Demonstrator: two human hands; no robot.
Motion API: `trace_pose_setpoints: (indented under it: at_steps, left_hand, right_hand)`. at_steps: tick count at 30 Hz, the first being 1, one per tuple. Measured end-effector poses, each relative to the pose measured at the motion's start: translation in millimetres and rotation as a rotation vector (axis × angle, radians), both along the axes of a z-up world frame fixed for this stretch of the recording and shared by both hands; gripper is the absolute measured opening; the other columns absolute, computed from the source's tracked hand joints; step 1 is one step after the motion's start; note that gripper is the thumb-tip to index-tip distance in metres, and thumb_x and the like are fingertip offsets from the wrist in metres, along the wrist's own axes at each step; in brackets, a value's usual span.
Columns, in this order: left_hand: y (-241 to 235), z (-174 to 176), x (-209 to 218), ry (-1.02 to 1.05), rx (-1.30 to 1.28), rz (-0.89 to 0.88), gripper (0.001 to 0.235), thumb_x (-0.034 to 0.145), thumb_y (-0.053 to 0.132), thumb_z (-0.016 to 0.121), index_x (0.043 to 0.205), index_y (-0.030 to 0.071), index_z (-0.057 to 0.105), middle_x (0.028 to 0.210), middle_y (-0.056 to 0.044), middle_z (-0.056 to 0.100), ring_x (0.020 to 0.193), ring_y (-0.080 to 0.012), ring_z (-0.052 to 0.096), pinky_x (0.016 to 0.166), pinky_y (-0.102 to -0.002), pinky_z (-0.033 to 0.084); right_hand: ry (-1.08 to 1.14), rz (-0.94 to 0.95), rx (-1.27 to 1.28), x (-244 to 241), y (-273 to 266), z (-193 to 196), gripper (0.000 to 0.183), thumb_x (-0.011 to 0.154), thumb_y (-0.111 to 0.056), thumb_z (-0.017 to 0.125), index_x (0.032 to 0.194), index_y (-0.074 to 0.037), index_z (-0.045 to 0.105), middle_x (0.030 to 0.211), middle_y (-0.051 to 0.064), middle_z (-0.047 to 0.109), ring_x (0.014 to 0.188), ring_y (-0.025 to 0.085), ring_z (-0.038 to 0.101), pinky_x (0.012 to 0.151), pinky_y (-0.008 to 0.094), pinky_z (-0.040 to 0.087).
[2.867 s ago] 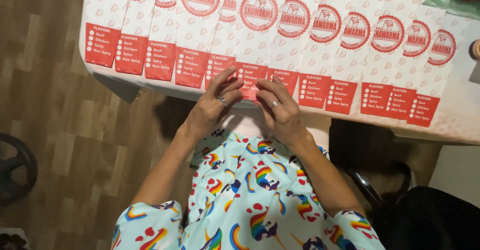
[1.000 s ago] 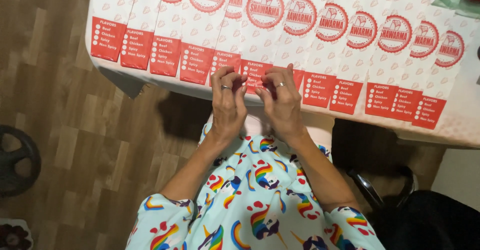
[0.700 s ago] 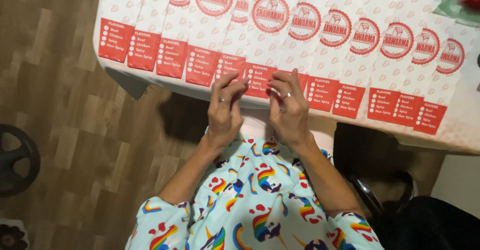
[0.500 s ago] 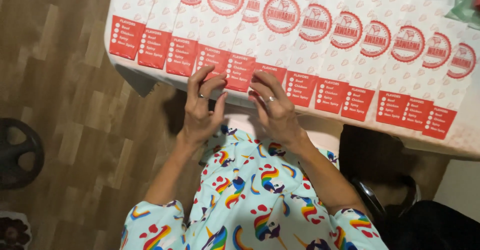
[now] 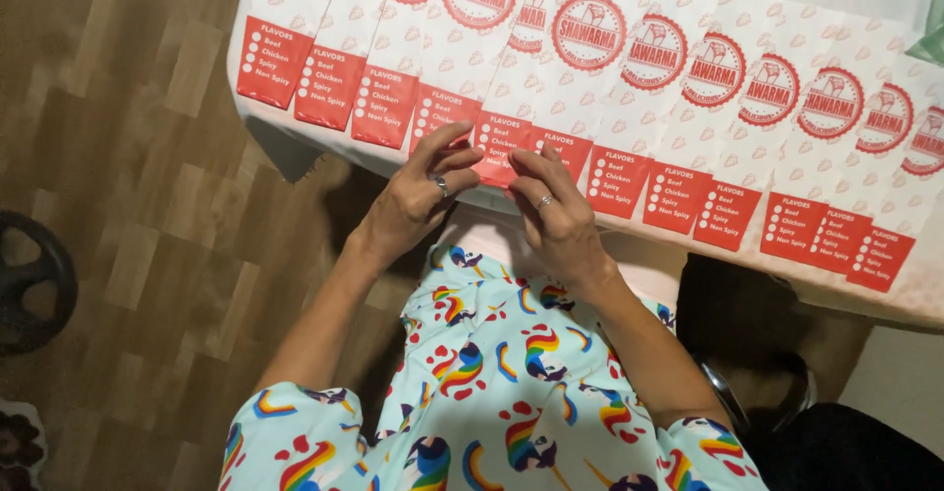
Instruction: Applying glue to paper food wraps and pressing them to assemble the packaging.
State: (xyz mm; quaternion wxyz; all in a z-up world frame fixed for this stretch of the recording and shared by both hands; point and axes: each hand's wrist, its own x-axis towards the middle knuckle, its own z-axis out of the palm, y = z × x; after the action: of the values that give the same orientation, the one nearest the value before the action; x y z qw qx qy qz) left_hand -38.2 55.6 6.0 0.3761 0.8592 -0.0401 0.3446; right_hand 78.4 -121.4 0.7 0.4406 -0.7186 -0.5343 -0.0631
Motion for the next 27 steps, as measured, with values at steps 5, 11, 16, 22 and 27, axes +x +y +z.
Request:
trace_pose_setpoints:
  at_steps: [5, 11, 16, 22, 27]
  left_hand:
    - [2.2, -2.5, 3.3, 0.018, 0.012, 0.011, 0.003, 0.097, -0.001, 0.069, 0.098, -0.002, 0.072, 0.142, -0.022, 0.052, 0.109, -0.0306, 0.074, 0.096, -0.039, 0.062]
    - [-3.0, 3.9, 5.8, 0.105, -0.115, 0.048, 0.009, 0.099, 0.001, 0.067, 0.092, -0.005, 0.067, 0.132, -0.018, 0.055, 0.120, -0.0353, 0.067, 0.103, -0.041, 0.057]
    - [-13.2, -0.1, 12.5, 0.158, -0.183, 0.173, 0.012, 0.088, -0.005, 0.076, 0.085, -0.003, 0.064, 0.121, -0.016, 0.057, 0.118, -0.0378, 0.065, 0.097, -0.041, 0.058]
    - [-22.2, 3.0, 15.8, 0.225, -0.332, 0.242, 0.020, 0.082, -0.013, 0.075, 0.093, -0.005, 0.061, 0.124, -0.023, 0.050, 0.108, -0.0422, 0.069, 0.084, -0.037, 0.064]
    - [-26.4, 1.0, 14.7, 0.253, -0.377, 0.277, 0.021, 0.083, -0.017, 0.072, 0.099, -0.006, 0.065, 0.123, -0.024, 0.049, 0.104, -0.0430, 0.069, 0.086, -0.039, 0.065]
  right_hand:
    - [-0.035, -0.034, 0.016, -0.1, 3.1, -4.7, 0.008, 0.097, -0.007, 0.073, 0.096, 0.001, 0.072, 0.123, 0.014, 0.072, 0.117, 0.030, 0.070, 0.121, 0.046, 0.038]
    - [0.085, -0.093, 0.012, -0.1, 8.8, -4.7, 0.015, 0.098, -0.007, 0.072, 0.087, 0.003, 0.068, 0.117, 0.013, 0.072, 0.110, 0.031, 0.072, 0.124, 0.048, 0.032]
    - [0.162, -0.095, 0.010, 5.2, 12.4, 6.4, 0.014, 0.090, 0.000, 0.079, 0.084, 0.003, 0.066, 0.110, 0.014, 0.072, 0.103, 0.033, 0.074, 0.121, 0.049, 0.035]
    - [0.236, -0.122, 0.011, 5.5, 21.9, 18.0, 0.026, 0.081, 0.000, 0.088, 0.091, 0.000, 0.065, 0.101, 0.013, 0.069, 0.093, 0.035, 0.073, 0.119, 0.053, 0.036]
    - [0.298, -0.096, -0.035, 5.0, 20.6, 37.0, 0.020, 0.089, -0.001, 0.080, 0.101, -0.002, 0.065, 0.106, 0.010, 0.063, 0.086, 0.030, 0.072, 0.091, 0.044, 0.059]
